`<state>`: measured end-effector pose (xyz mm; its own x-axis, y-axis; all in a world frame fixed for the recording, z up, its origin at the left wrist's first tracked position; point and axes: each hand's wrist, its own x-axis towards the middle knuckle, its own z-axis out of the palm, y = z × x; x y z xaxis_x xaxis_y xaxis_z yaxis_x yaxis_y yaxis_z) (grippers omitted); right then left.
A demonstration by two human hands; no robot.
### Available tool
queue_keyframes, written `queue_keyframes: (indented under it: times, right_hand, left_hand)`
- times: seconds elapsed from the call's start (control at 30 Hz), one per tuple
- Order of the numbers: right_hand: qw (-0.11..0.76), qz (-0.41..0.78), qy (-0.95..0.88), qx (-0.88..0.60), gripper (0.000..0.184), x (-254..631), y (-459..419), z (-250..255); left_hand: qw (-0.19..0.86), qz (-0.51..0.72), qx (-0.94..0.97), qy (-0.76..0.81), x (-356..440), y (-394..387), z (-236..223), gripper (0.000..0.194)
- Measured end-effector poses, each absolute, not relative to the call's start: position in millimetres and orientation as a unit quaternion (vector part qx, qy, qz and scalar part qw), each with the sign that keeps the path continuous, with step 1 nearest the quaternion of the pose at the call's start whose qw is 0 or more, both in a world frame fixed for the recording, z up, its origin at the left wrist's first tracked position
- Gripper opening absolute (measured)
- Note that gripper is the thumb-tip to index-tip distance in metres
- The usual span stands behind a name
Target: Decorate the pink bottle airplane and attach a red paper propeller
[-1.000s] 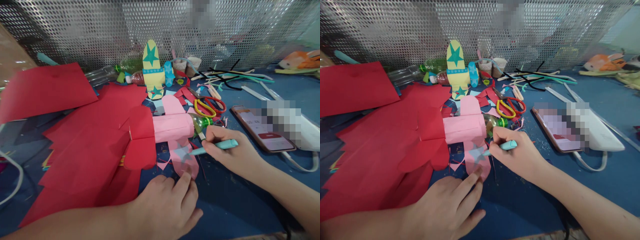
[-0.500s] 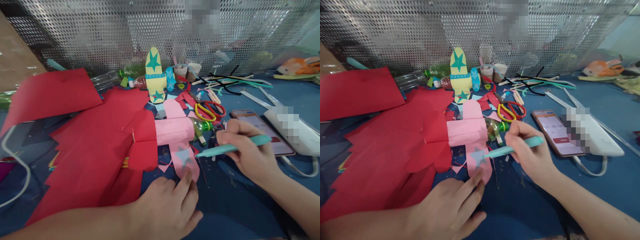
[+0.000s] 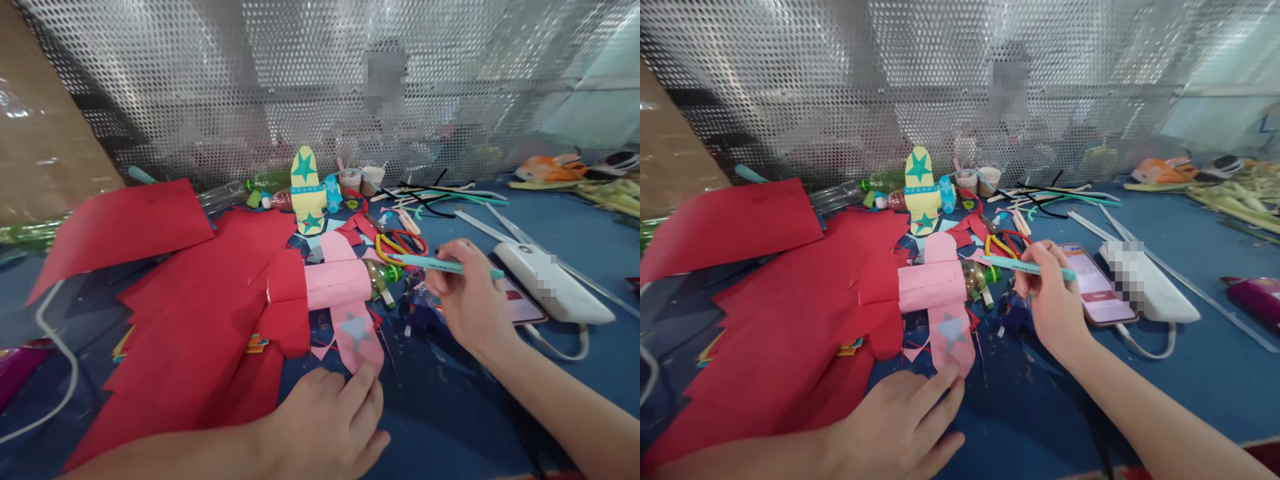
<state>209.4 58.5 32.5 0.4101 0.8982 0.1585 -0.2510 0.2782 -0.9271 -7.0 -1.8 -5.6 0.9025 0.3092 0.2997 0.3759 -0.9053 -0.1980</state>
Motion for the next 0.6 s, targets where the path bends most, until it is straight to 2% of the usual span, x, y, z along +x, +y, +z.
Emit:
queue_keyframes:
  times: [0.37,0.6]
  right_hand:
    - [0.723,0.426,-0.325,-0.436,0.02,211.2,67.4,32.0]
    - [0.713,0.445,-0.342,-0.419,0.019,213.1,69.0,29.2]
  left_hand:
    - [0.181,-0.209,-0.943,-0.184,-9.4,1.6,-10.7,0.032]
    - [0.18,-0.161,-0.953,-0.182,-7.9,-1.0,7.0,0.034]
